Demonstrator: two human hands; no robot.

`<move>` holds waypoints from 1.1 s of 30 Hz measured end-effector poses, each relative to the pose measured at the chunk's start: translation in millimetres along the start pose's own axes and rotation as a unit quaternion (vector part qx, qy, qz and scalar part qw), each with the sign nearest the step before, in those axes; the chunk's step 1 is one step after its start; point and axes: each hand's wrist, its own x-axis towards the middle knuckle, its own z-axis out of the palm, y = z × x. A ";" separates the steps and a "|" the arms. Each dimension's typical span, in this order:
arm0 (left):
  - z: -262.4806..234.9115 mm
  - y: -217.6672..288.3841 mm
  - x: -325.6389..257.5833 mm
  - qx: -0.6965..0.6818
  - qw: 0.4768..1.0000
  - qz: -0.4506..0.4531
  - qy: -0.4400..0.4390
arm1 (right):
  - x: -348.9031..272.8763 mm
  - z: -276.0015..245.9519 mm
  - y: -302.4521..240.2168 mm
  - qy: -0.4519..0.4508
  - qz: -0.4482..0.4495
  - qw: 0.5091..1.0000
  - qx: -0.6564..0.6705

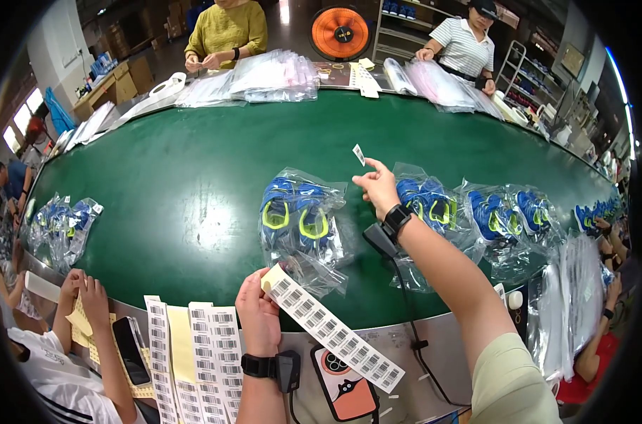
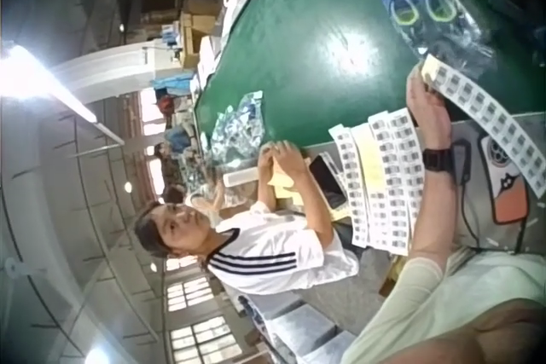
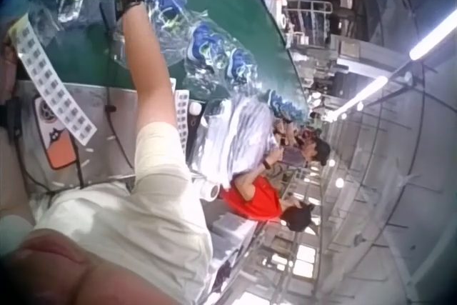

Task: Apply labels to bagged shoes on an assembly line.

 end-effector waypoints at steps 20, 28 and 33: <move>0.0 -1.7 1.5 -0.008 1.000 -0.016 0.008 | 53.4 34.3 -22.9 -0.120 0.236 0.961 0.075; 4.3 1.8 -2.2 0.002 1.000 -0.008 0.012 | 45.9 53.6 -11.1 -0.086 0.235 0.965 0.076; 5.7 -0.9 -2.5 -0.004 1.000 -0.008 -0.002 | 21.2 59.8 -21.7 -0.043 0.113 0.991 -0.060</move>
